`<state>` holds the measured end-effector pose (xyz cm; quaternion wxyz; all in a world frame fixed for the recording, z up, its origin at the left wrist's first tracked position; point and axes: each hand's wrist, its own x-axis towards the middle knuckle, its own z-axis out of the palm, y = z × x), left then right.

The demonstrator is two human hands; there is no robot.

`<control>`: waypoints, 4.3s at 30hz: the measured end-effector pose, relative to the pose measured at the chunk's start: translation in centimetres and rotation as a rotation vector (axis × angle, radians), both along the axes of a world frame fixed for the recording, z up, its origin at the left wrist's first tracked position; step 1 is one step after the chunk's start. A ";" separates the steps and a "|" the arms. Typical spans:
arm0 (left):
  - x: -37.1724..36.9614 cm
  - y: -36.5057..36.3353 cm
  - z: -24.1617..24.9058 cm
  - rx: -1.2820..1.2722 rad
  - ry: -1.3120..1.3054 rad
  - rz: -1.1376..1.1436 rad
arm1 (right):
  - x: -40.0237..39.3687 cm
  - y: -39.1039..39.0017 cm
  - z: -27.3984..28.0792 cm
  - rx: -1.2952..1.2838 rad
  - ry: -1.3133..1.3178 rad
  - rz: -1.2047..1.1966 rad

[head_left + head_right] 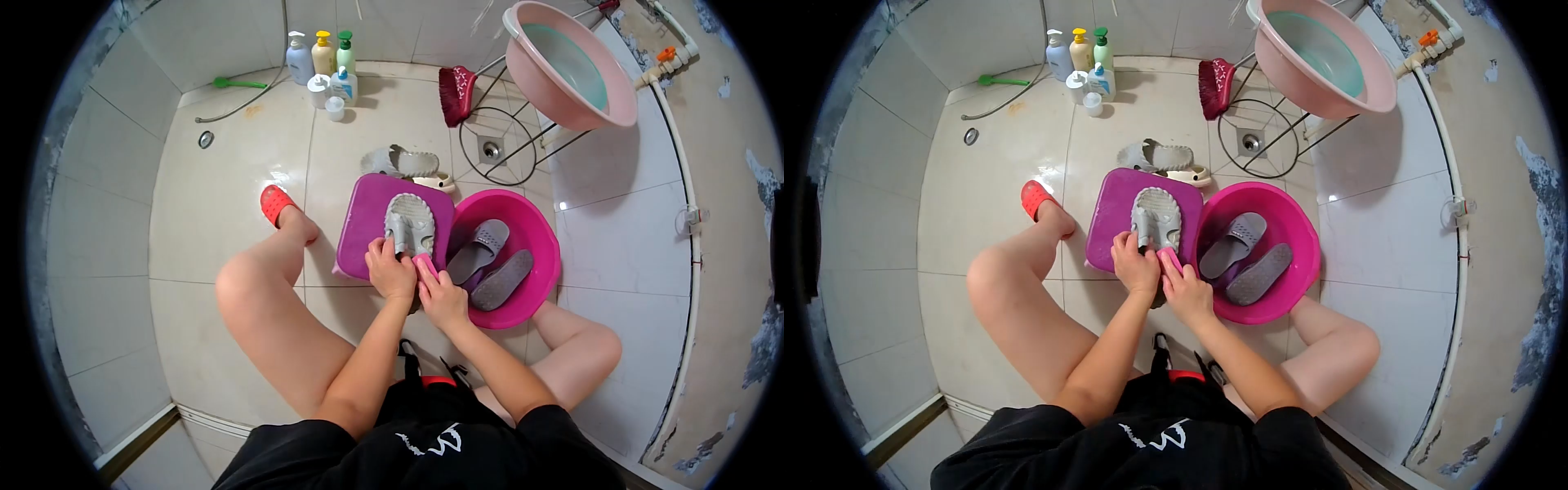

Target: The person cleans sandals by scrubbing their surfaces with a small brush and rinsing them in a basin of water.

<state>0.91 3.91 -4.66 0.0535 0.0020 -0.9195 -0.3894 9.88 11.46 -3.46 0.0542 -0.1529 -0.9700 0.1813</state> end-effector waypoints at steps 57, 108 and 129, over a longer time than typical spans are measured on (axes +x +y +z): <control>-1.6 -1.6 3.1 -0.054 -0.221 0.065 | 5.0 -1.3 1.4 0.155 -0.185 0.015; -2.2 -0.1 -0.5 -0.164 0.024 -0.364 | 1.2 2.4 1.9 0.166 -0.089 0.093; -1.1 -0.7 1.6 -0.120 0.212 -0.323 | -5.0 0.2 -0.4 0.090 -0.088 -0.343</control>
